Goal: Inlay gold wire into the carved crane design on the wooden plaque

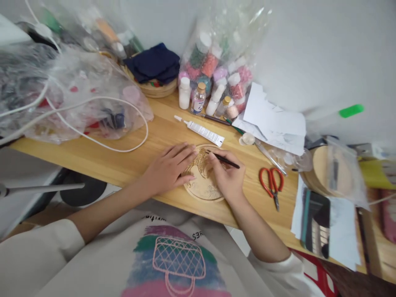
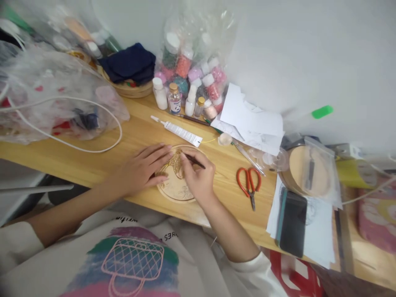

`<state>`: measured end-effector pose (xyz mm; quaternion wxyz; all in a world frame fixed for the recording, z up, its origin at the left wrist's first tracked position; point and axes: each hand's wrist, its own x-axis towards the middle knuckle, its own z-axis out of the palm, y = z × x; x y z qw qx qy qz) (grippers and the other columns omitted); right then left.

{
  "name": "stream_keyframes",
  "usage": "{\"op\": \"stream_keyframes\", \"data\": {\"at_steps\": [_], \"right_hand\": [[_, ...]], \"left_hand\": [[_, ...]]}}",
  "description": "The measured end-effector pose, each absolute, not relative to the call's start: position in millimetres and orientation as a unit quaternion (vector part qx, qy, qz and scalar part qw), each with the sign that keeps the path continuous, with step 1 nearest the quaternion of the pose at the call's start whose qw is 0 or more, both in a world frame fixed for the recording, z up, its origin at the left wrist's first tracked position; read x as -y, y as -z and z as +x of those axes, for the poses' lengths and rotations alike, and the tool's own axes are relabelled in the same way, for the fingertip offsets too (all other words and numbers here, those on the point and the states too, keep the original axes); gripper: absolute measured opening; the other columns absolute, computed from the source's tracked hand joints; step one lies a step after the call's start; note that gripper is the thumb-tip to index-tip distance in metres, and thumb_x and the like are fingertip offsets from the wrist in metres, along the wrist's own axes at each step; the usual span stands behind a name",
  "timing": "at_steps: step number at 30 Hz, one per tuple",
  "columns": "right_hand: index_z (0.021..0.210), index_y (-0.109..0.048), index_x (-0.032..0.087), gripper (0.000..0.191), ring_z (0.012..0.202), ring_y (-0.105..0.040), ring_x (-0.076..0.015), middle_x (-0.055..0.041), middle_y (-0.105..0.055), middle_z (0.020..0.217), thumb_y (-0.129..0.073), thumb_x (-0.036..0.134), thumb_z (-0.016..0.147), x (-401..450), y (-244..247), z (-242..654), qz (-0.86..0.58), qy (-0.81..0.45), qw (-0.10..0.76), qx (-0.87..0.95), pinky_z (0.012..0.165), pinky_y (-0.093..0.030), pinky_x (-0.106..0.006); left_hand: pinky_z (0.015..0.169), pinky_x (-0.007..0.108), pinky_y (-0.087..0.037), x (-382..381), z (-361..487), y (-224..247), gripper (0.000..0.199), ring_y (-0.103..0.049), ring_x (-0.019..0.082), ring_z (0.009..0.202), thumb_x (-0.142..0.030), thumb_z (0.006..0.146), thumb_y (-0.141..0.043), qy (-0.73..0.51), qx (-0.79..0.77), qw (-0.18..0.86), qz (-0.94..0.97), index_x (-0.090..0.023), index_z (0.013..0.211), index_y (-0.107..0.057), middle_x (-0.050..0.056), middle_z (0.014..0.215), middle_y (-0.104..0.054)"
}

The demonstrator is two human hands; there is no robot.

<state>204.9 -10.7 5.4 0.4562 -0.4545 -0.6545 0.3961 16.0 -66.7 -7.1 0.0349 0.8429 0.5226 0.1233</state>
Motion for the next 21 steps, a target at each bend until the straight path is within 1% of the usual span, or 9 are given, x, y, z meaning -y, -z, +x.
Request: {"op": "stream_keyframes", "data": {"at_steps": [5, 7, 9, 14, 21], "right_hand": [[0.081, -0.071, 0.019, 0.009, 0.061, -0.065, -0.0131, -0.0008, -0.071, 0.070, -0.070, 0.027, 0.078, -1, -12, 213, -0.478, -0.434, 0.511, 0.568, 0.061, -0.054, -0.027], [0.078, -0.070, 0.018, 0.009, 0.059, -0.064, -0.0130, -0.0001, -0.069, 0.066, -0.071, 0.027, 0.076, -7, -12, 215, -0.482, -0.420, 0.536, 0.552, 0.059, -0.053, -0.027], [0.077, -0.070, 0.018, 0.009, 0.060, -0.063, -0.0133, -0.0008, -0.070, 0.067, -0.071, 0.027, 0.075, -11, -12, 216, -0.490, -0.395, 0.551, 0.548, 0.060, -0.052, -0.028], [0.077, -0.070, 0.018, 0.010, 0.061, -0.063, -0.0141, -0.0018, -0.071, 0.069, -0.071, 0.028, 0.075, -14, -10, 216, -0.498, -0.393, 0.548, 0.545, 0.062, -0.052, -0.029], [0.077, -0.071, 0.020, 0.008, 0.062, -0.062, -0.0144, -0.0016, -0.071, 0.070, -0.070, 0.028, 0.075, -15, -10, 218, -0.509, -0.401, 0.545, 0.533, 0.062, -0.052, -0.030]], "left_hand": [[0.111, 0.046, -0.036, 66, 16, 6, 0.058, -0.041, 0.031, 0.137, -0.048, 0.098, -0.043, -0.107, -0.523, 0.012, 0.845, -0.009, 0.140, -0.047, 0.015, 0.146, -0.049], [0.111, 0.044, -0.036, 66, 16, 6, 0.058, -0.041, 0.030, 0.137, -0.049, 0.098, -0.041, -0.100, -0.527, 0.010, 0.844, -0.010, 0.140, -0.047, 0.014, 0.146, -0.049], [0.112, 0.043, -0.036, 66, 16, 5, 0.058, -0.041, 0.029, 0.137, -0.049, 0.098, -0.040, -0.094, -0.531, 0.011, 0.842, -0.010, 0.140, -0.047, 0.013, 0.147, -0.049], [0.112, 0.043, -0.034, 67, 16, 4, 0.058, -0.039, 0.028, 0.139, -0.050, 0.100, -0.035, -0.075, -0.538, 0.021, 0.839, -0.012, 0.142, -0.045, 0.012, 0.148, -0.047], [0.113, 0.044, -0.034, 67, 13, 4, 0.061, -0.038, 0.027, 0.140, -0.052, 0.100, -0.030, -0.071, -0.534, 0.026, 0.842, -0.011, 0.144, -0.043, 0.013, 0.148, -0.047]]}}
